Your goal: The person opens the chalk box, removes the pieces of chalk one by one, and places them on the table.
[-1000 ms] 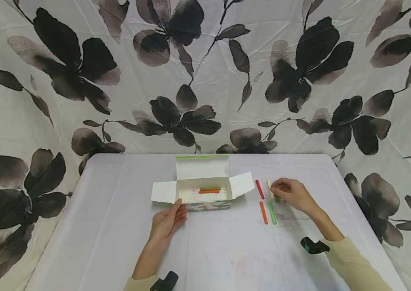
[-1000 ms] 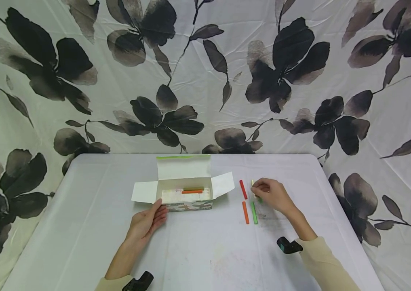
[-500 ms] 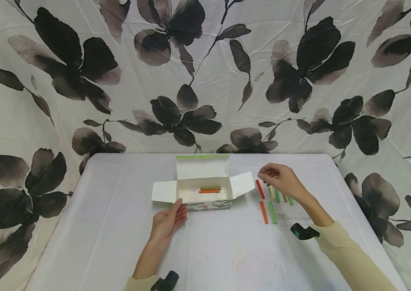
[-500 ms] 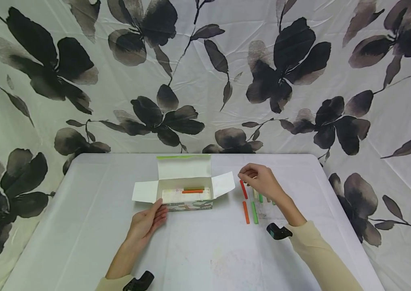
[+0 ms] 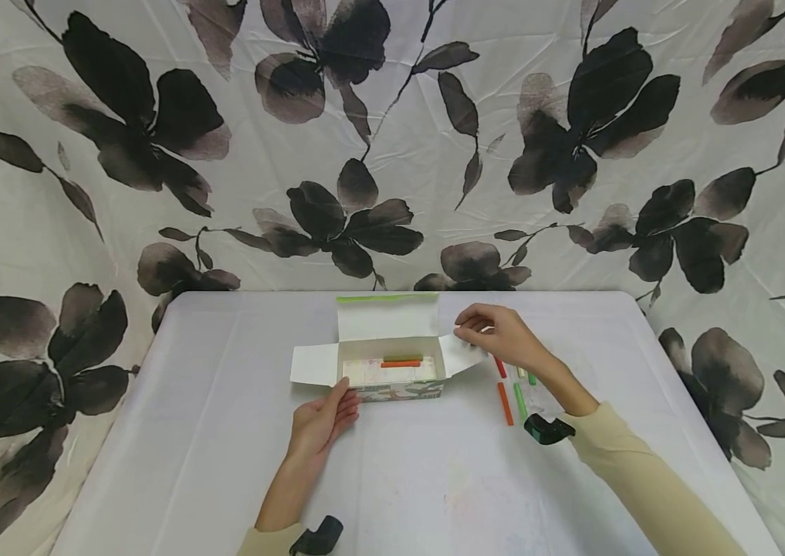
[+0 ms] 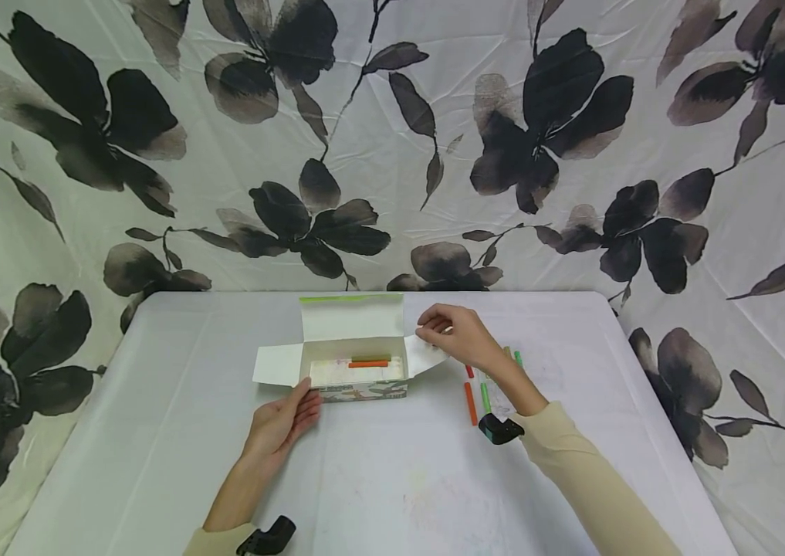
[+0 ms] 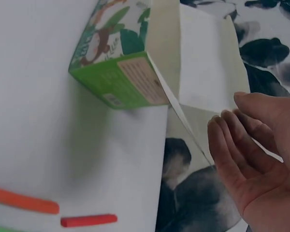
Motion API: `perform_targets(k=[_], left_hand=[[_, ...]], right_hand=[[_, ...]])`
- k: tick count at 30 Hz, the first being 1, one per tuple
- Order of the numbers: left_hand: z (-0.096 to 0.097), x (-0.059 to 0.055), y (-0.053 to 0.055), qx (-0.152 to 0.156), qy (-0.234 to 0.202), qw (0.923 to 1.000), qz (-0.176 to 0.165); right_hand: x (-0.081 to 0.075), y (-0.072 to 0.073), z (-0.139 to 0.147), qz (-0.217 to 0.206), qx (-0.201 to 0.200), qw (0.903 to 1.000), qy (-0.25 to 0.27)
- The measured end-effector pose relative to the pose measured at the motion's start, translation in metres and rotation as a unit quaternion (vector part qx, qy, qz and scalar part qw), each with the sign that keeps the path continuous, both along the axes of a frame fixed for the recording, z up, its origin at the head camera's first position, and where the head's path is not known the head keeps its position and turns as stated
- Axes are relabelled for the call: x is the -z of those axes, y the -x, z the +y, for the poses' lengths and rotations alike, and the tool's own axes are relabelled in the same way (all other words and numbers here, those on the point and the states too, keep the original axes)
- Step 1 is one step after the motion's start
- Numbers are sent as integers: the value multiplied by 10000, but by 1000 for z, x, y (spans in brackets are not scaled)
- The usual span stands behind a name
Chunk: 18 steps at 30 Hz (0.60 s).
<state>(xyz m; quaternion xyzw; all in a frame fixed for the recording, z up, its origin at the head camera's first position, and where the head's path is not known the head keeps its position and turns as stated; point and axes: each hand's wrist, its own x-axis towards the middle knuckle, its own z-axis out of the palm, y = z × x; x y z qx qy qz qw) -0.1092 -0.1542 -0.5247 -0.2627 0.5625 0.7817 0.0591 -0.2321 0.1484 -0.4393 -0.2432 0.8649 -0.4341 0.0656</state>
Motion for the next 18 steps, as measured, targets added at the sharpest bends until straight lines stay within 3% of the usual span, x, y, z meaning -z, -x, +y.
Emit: perform_targets(k=[18], left_hand=[[1,2,1,-69,-139,9999,-33]], right_hand=[[26,7,-54,-248,-1145,9929,-182]])
